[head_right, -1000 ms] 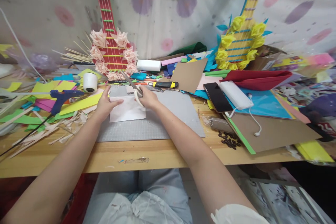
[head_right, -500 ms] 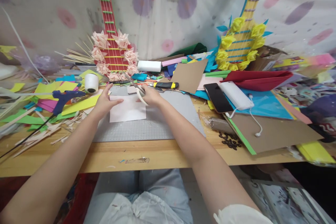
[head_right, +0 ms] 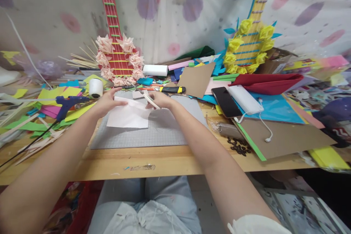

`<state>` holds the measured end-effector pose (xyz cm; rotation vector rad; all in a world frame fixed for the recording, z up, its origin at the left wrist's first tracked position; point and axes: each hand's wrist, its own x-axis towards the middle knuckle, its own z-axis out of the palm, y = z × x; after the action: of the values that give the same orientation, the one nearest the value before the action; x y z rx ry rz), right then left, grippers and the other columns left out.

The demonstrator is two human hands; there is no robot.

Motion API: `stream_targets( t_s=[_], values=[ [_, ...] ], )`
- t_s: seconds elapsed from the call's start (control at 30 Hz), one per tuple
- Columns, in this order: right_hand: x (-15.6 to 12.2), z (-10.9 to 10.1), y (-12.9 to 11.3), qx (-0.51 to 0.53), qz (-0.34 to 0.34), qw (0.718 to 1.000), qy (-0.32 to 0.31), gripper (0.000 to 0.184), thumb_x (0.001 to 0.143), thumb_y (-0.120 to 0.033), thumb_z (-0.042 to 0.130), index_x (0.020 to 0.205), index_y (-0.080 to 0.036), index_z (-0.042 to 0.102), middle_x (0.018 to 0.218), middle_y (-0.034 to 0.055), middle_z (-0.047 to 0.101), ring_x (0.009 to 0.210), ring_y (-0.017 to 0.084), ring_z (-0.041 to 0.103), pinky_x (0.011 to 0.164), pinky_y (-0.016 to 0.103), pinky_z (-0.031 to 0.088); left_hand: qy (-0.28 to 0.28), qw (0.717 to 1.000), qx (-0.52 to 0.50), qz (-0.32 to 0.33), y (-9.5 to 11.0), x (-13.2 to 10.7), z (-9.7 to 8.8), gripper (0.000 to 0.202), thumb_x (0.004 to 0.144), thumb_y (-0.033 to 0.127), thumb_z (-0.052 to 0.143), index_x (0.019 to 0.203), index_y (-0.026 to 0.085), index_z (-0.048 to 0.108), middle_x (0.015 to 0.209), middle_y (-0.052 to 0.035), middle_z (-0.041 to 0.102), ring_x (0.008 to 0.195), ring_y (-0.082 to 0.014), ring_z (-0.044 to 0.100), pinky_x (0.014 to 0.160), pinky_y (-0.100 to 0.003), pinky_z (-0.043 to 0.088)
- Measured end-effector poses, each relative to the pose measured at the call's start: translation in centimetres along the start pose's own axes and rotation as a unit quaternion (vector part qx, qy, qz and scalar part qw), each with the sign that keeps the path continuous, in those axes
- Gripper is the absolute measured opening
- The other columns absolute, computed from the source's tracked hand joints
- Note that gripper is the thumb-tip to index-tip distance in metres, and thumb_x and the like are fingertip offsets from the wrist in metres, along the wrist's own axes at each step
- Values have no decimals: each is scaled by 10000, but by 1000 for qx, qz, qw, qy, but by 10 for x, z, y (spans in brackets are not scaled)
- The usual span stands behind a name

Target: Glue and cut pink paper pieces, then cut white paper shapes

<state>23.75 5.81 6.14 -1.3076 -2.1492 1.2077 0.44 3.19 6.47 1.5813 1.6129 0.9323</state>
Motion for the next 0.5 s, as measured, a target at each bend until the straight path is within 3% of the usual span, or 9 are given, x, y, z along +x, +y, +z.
stream_targets(
  t_s=[0.17, 0.27, 0.33, 0.4, 0.5],
  values=[
    [-11, -10, -4, 54, -23, 995, -82, 245, 618, -293, 704, 638, -159, 501, 554, -39, 529, 481, 72, 503, 449, 189, 400, -107, 983, -116, -94, 10, 1, -5, 890, 477, 266, 802, 1289, 218, 441, 875, -58, 632, 631, -170, 602, 575, -298, 469],
    [-13, -16, -1, 63, -20, 991, -119, 265, 646, -362, 685, 634, -150, 526, 585, -12, 579, 463, 68, 483, 433, 195, 377, -160, 970, -118, -143, 11, 6, -8, 860, 466, 266, 803, 1259, 219, 475, 841, -55, 655, 609, -187, 612, 560, -300, 460],
    [-12, -18, 5, 27, 32, 995, -95, 257, 651, -371, 681, 650, -150, 549, 652, 21, 630, 473, 76, 494, 448, 209, 384, -152, 977, -61, -140, 5, 11, -7, 801, 452, 260, 799, 1204, 203, 529, 779, -35, 646, 622, -191, 605, 563, -283, 440],
    [-11, -18, 13, -43, 90, 993, -55, 244, 652, -368, 681, 643, -156, 561, 682, 42, 652, 493, 96, 517, 483, 233, 401, -105, 988, 35, -110, -4, 16, -2, 710, 427, 245, 794, 1107, 180, 598, 709, -10, 606, 649, -188, 583, 570, -261, 411],
    [-14, -17, 25, -140, 117, 983, -27, 255, 663, -399, 666, 617, -174, 557, 673, 45, 656, 529, 131, 547, 529, 264, 410, -46, 986, 134, -89, -16, 18, 6, 619, 418, 228, 778, 1018, 164, 643, 632, 18, 525, 644, -178, 540, 570, -249, 375]
  ],
)
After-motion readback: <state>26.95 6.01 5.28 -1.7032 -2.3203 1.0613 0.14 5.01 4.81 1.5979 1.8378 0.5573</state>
